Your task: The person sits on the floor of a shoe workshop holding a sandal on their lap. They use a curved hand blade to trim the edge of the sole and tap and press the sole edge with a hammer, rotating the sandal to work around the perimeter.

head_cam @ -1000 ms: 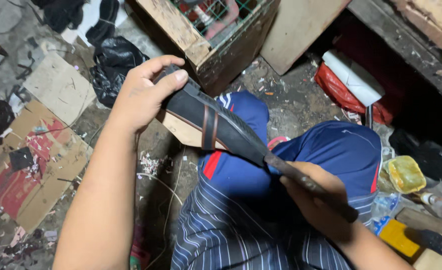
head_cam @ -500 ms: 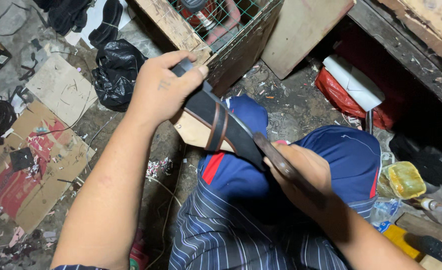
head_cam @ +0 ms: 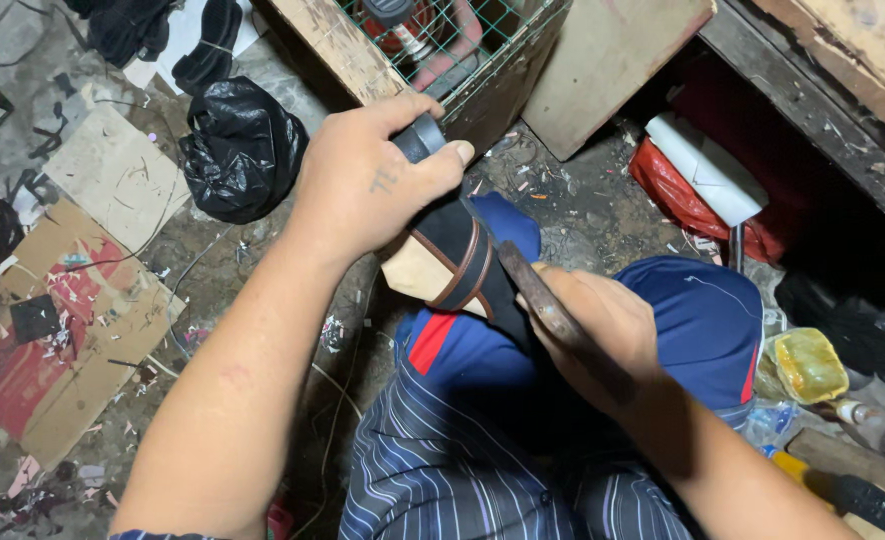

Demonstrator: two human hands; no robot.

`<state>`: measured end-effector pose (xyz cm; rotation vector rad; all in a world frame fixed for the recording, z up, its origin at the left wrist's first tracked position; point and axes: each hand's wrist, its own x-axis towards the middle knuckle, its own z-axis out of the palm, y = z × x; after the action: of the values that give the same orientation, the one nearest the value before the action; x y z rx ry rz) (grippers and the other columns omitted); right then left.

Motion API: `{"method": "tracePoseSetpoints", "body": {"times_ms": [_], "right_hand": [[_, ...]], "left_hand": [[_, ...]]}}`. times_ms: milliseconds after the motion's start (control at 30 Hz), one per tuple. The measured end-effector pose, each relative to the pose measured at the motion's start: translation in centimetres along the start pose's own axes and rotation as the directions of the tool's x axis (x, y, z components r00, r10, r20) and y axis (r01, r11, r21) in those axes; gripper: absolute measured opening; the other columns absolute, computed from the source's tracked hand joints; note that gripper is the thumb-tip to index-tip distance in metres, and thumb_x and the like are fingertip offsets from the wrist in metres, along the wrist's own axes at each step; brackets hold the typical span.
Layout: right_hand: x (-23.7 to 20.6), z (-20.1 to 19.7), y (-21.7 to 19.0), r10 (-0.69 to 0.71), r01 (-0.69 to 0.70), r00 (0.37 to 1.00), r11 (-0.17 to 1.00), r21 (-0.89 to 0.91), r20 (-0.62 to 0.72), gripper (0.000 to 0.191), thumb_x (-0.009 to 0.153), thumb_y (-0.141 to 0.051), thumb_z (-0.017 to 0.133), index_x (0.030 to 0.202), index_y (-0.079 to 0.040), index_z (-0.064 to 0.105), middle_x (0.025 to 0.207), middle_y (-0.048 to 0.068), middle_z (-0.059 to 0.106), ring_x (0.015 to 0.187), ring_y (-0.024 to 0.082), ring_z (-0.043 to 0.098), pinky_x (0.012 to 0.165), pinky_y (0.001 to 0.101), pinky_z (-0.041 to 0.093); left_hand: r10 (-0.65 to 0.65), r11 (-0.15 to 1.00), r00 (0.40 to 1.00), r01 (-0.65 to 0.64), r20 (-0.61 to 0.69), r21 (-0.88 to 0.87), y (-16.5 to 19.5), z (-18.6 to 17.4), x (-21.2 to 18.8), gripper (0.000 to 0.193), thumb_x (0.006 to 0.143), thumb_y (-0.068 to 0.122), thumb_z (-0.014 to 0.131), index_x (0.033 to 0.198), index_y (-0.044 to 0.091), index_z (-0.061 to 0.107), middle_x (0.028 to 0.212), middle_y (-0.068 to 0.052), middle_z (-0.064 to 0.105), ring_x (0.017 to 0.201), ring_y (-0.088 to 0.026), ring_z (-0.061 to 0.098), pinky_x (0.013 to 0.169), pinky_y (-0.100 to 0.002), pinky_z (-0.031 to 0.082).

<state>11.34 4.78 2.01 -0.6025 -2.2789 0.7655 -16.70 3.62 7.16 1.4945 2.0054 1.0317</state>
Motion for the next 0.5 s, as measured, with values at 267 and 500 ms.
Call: {"method": "tracePoseSetpoints", "body": {"times_ms": [267, 500], "right_hand": [[0.7, 0.3, -0.4, 0.028, -0.028, 1.000, 0.997, -0.071, 0.004, 0.026, 0.088, -0.010, 0.077, 0.111, -0.006, 0.066, 0.090, 0.013, 0.069, 0.082, 0.033, 0.070, 0.072, 0.0398, 0.055], [3.1, -1.6, -2.3, 0.038, -0.037, 0.994, 0.999, -0.014, 0.098, 0.029, 0.086, -0.010, 0.074, 0.113, -0.004, 0.065, 0.089, 0.013, 0.069, 0.082, 0.033, 0.070, 0.071, 0.0399, 0.055]], "left_hand": [[-0.166, 0.986, 0.984, 0.166, 0.060, 0.012, 0.3, -0.2, 0.4, 0.051, 0.076, 0.042, 0.080, 0.114, 0.010, 0.075, 0.066, -0.007, 0.068, 0.062, -0.012, 0.065, 0.063, -0.028, 0.053], [-0.155, 0.988, 0.986, 0.156, 0.057, -0.016, 0.3, -0.1, 0.4, 0.052, 0.075, 0.045, 0.080, 0.113, 0.011, 0.076, 0.072, -0.003, 0.071, 0.067, -0.010, 0.067, 0.067, -0.027, 0.054]]}}
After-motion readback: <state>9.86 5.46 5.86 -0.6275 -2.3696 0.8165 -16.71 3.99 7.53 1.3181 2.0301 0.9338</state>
